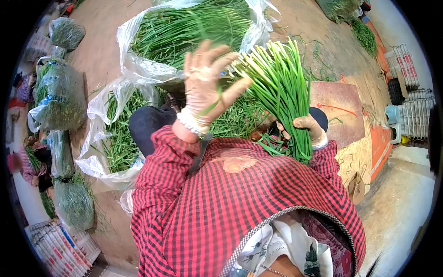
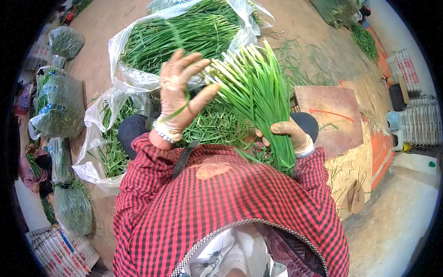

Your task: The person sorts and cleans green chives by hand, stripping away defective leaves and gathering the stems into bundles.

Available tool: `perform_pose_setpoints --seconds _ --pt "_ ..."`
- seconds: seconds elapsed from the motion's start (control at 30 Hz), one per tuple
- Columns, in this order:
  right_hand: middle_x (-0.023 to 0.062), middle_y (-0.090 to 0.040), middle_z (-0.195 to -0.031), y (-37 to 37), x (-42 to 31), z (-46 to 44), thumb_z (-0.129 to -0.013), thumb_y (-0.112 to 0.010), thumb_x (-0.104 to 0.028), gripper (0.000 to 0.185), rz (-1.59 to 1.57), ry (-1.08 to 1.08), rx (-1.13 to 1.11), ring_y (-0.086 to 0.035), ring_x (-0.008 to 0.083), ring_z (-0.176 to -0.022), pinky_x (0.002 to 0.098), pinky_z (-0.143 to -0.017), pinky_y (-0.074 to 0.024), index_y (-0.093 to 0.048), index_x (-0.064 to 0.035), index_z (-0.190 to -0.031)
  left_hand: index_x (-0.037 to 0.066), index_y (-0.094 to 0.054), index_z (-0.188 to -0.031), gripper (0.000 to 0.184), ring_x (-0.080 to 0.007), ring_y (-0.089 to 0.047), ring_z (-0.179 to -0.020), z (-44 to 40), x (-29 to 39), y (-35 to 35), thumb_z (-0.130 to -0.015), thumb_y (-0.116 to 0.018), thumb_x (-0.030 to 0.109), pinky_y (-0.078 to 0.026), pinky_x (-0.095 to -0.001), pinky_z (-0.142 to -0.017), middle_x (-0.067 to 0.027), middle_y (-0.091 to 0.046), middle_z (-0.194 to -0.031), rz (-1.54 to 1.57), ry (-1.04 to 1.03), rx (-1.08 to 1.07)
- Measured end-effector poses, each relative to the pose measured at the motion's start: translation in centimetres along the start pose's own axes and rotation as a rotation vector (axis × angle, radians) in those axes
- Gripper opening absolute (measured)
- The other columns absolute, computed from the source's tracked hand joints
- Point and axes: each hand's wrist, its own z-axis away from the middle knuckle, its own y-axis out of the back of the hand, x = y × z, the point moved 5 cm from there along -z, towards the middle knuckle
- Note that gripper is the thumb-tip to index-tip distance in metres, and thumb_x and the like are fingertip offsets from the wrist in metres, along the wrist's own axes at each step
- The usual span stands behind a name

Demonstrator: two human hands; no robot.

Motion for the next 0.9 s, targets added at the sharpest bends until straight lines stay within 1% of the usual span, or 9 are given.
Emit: perform_pose_setpoints --seconds 0.23,0.33,0.43,0.53,0.6,0.67,0.73,0.8,0.9 --pt "0.0159 -0.063 -0.092 -1.1 -0.2 -0.2 -0.075 -0.068 -0.017 0.053 -0.041 -0.002 0.007 -0.060 0.0217 -0.067 0.0320 -0.059 -0.0496 -0.049 0.0029 -0.121 0.014 -0.070 -0.101 0.033 -0.0298 -0.044 -0.125 -0.6 -1.5 -4.2 -0.074 -0.072 0.033 -0.026 -0.0470 -0.108 -0.0065 -0.059 -0.118 0.063 0.049 -0.065" --pt "0.0161 -0.064 -0.091 -1.1 0.1 0.1 -0.075 -0.068 -0.018 0.054 -0.062 -0.003 0.019 -0.061 0.0216 -0.067 0.0317 -0.058 -0.0495 -0.050 0.0032 -0.121 0.009 -0.072 -0.096 0.021 -0.0287 -0.056 -0.111 -0.4 -1.9 -4.3 -0.078 -0.072 0.021 -0.042 -0.0399 -0.098 -0.0075 -0.067 -0.105 0.177 -0.043 -0.006" --pt "0.0187 -0.062 -0.090 0.1 0.2 0.8 -0.075 -0.068 -0.019 0.054 -0.051 -0.007 0.068 -0.060 0.0210 -0.064 0.0301 -0.056 -0.0489 -0.049 0.0036 -0.121 0.006 -0.073 -0.095 0.012 -0.0154 -0.066 -0.087 -0.1 -4.6 -4.0 -0.085 -0.069 0.009 -0.052 -0.0276 -0.079 -0.0089 -0.072 -0.093 0.639 0.200 0.099" --pt "0.0243 -0.059 -0.088 0.2 -0.1 0.9 -0.072 -0.069 -0.022 0.062 -0.110 0.126 0.037 -0.058 0.0235 -0.058 0.0280 -0.049 -0.0490 -0.046 0.0056 -0.123 0.008 -0.073 -0.099 0.016 -0.0113 -0.066 -0.081 2.2 -10.4 -5.3 -0.086 -0.070 0.017 -0.052 -0.0258 -0.076 -0.0090 -0.072 -0.089 0.666 0.560 0.106" --pt "0.0236 -0.058 -0.085 0.1 -0.4 1.3 -0.072 -0.068 -0.022 0.062 -0.108 0.147 0.084 -0.056 0.0234 -0.056 0.0279 -0.047 -0.0475 -0.045 0.0057 -0.122 0.009 -0.073 -0.099 0.023 -0.0147 -0.067 -0.081 3.9 -13.0 -5.4 -0.083 -0.073 0.025 -0.052 -0.0267 -0.076 -0.0089 -0.072 -0.087 0.231 0.828 -0.197" --pt "0.0234 -0.058 -0.086 0.5 -0.5 1.4 -0.072 -0.067 -0.022 0.063 -0.133 0.158 0.101 -0.056 0.0235 -0.054 0.0280 -0.046 -0.0468 -0.044 0.0056 -0.123 0.010 -0.066 -0.116 0.044 -0.0244 -0.061 -0.107 4.2 -11.2 -5.6 -0.078 -0.077 0.028 -0.047 -0.0303 -0.091 -0.0155 -0.061 -0.123 0.124 0.423 -0.260" --pt "0.0234 -0.058 -0.087 0.0 -0.4 1.0 -0.072 -0.067 -0.022 0.063 -0.144 0.185 0.095 -0.056 0.0234 -0.053 0.0278 -0.046 -0.0470 -0.045 0.0055 -0.123 0.009 -0.054 -0.130 0.059 -0.0246 -0.053 -0.119 4.5 -9.4 -6.9 -0.078 -0.077 0.024 -0.042 -0.0319 -0.099 -0.0158 -0.051 -0.135 0.354 0.422 -0.354" --pt "0.0231 -0.058 -0.087 -0.3 -0.4 0.6 -0.072 -0.067 -0.022 0.062 -0.113 0.164 0.076 -0.056 0.0229 -0.054 0.0281 -0.047 -0.0475 -0.044 0.0054 -0.123 0.003 -0.041 -0.139 0.072 -0.0247 -0.046 -0.127 5.4 -6.4 -9.2 -0.080 -0.076 0.024 -0.037 -0.0374 -0.105 -0.0137 -0.048 -0.138 1.228 0.686 -0.615" --pt "0.0209 -0.061 -0.089 -0.4 -0.6 0.3 -0.074 -0.068 -0.023 0.057 -0.063 0.126 0.057 -0.059 0.0221 -0.059 0.0285 -0.052 -0.0484 -0.049 0.0038 -0.120 0.004 -0.043 -0.139 0.079 -0.0238 -0.039 -0.132 7.0 -3.6 -10.3 -0.074 -0.080 0.030 -0.033 -0.0386 -0.108 -0.0126 -0.045 -0.140 0.688 0.316 -0.970"
